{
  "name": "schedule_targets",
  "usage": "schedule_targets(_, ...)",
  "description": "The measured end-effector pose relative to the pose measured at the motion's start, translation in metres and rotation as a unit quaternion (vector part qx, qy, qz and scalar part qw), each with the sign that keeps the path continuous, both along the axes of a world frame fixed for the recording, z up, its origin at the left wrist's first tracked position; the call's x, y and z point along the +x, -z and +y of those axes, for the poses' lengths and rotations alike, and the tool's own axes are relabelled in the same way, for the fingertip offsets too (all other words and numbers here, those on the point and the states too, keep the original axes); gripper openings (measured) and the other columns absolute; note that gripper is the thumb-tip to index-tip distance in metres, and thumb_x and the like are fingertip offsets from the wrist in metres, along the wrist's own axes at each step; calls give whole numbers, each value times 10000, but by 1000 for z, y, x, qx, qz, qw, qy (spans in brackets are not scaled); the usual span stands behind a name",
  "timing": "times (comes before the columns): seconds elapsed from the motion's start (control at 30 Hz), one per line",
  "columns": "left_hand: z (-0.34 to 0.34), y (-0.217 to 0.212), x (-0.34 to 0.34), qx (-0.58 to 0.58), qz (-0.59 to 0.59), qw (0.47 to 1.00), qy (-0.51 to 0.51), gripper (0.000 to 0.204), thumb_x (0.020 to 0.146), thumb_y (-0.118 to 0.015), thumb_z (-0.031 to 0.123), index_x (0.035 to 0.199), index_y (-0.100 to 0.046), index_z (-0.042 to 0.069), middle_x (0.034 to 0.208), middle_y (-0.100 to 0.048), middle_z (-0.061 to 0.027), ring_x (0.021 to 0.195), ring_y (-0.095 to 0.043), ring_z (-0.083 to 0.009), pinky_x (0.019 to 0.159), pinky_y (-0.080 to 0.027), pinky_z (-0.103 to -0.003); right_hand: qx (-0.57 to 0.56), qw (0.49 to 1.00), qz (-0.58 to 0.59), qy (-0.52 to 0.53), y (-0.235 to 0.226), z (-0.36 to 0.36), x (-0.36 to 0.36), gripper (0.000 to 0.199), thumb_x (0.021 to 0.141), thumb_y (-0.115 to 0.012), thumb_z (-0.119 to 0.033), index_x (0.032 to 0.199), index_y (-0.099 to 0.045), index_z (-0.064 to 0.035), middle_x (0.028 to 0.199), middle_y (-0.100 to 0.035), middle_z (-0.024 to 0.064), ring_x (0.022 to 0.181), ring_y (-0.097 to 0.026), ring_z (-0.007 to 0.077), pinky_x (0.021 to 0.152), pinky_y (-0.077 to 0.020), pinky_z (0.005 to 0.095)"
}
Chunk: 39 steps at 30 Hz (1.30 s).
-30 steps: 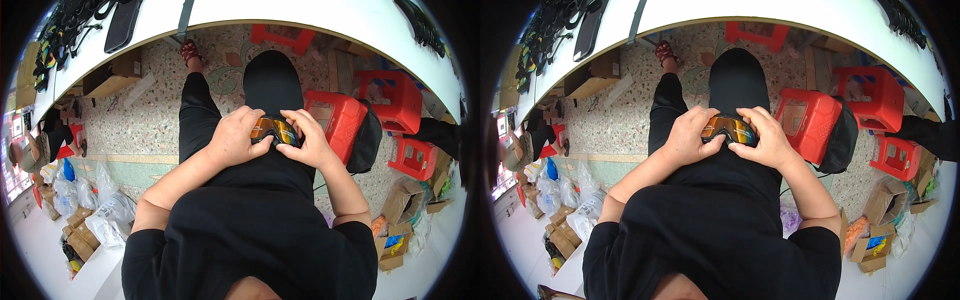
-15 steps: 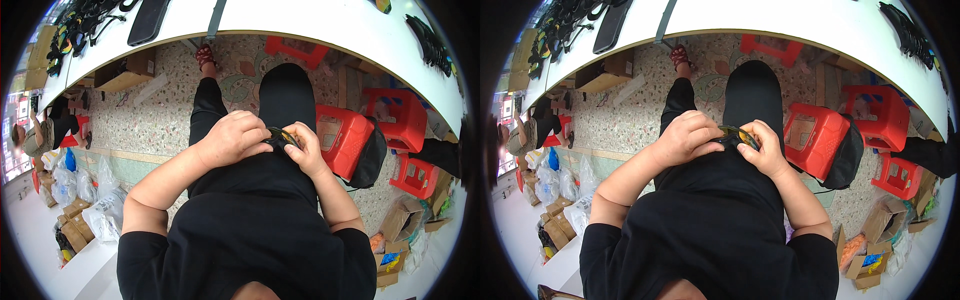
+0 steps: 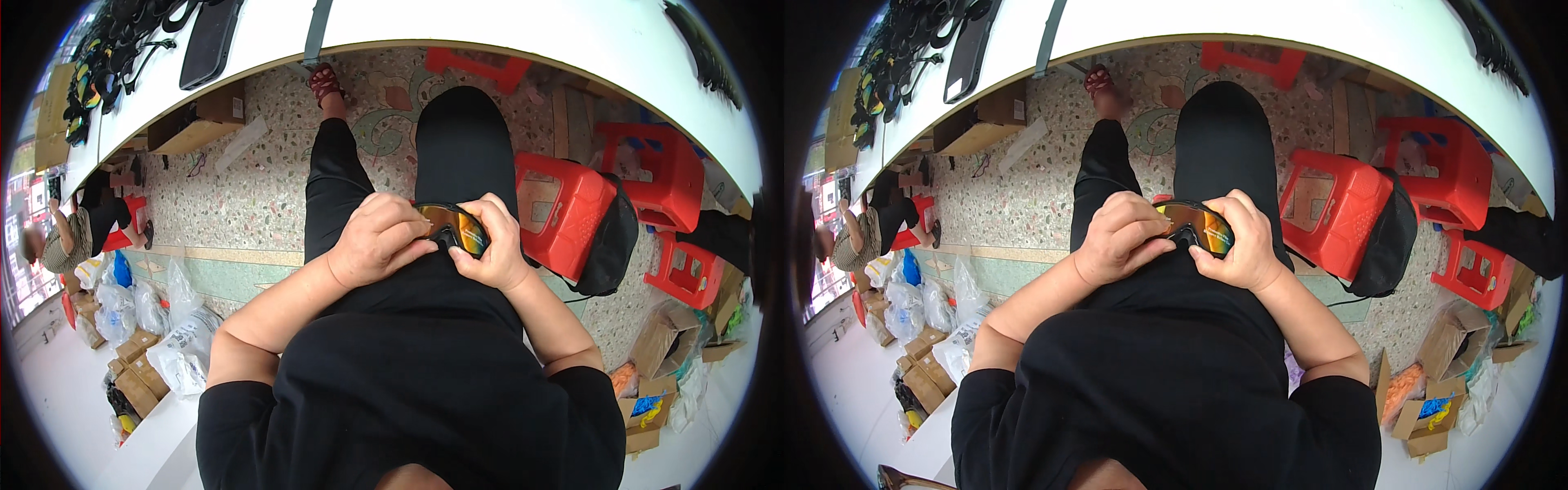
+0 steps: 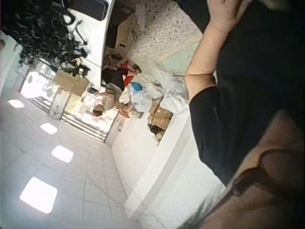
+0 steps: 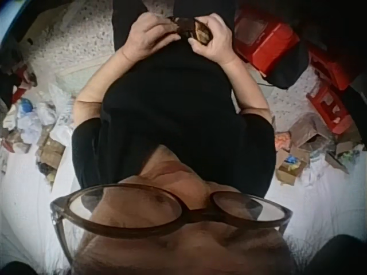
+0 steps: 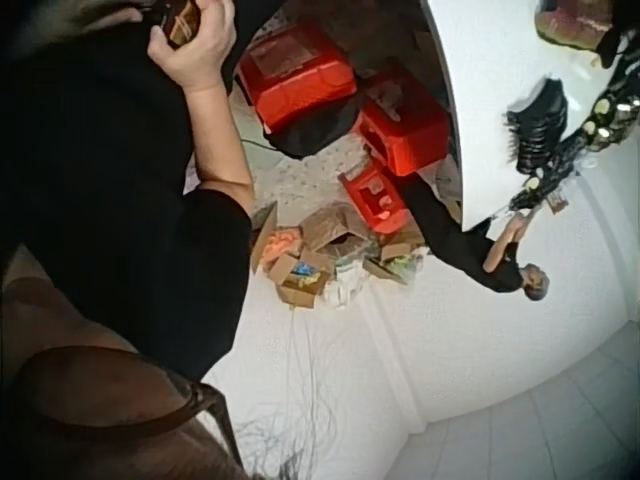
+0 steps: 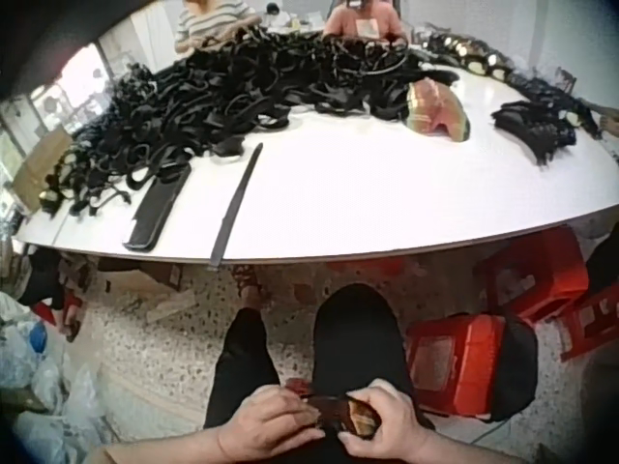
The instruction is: Assembling sunglass lenses into frames at a workshop table.
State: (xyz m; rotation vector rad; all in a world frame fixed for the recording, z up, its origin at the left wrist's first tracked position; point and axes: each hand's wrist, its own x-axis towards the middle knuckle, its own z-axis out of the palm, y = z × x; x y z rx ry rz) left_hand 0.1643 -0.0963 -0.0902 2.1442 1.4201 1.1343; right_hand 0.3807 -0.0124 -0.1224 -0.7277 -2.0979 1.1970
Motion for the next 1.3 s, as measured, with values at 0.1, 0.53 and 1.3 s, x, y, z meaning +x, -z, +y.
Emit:
schedule_targets(0.1, 7, -4, -3, -21, 29, 999, -18, 484, 730, -843, 297, 1107, -639, 71, 1098, -619, -104, 975, -614, -290, 856, -488, -401, 48, 999, 11, -2, -3, 7, -1, 529, 585, -798, -205, 1031, -598, -3, 823, -546, 127, 679, -570, 286, 605, -485, 355)
schedule_targets(0.53, 7, -2, -9, -96, 88, 991, 29, 694, 751, -804, 459, 1257, -545, 60, 1217, -586, -139, 1054, -597, -330, 893, -478, -429, 100, 995, 23, 5, -2, 4, -3, 602, 579, -813, -227, 1091, -598, 6, 841, -562, 132, 679, -584, 282, 594, -491, 355)
schedule_targets(1.3, 14, 9, 13, -44, 79, 995, -48, 474, 748, -794, 394, 1059, -635, 74, 928, -578, -93, 800, -612, -266, 701, -507, -382, -14, 987, -83, -137, -17, 35, 4, 671, 621, -858, -337, 1137, -590, -3, 949, -559, 132, 836, -612, 302, 734, -518, 387)
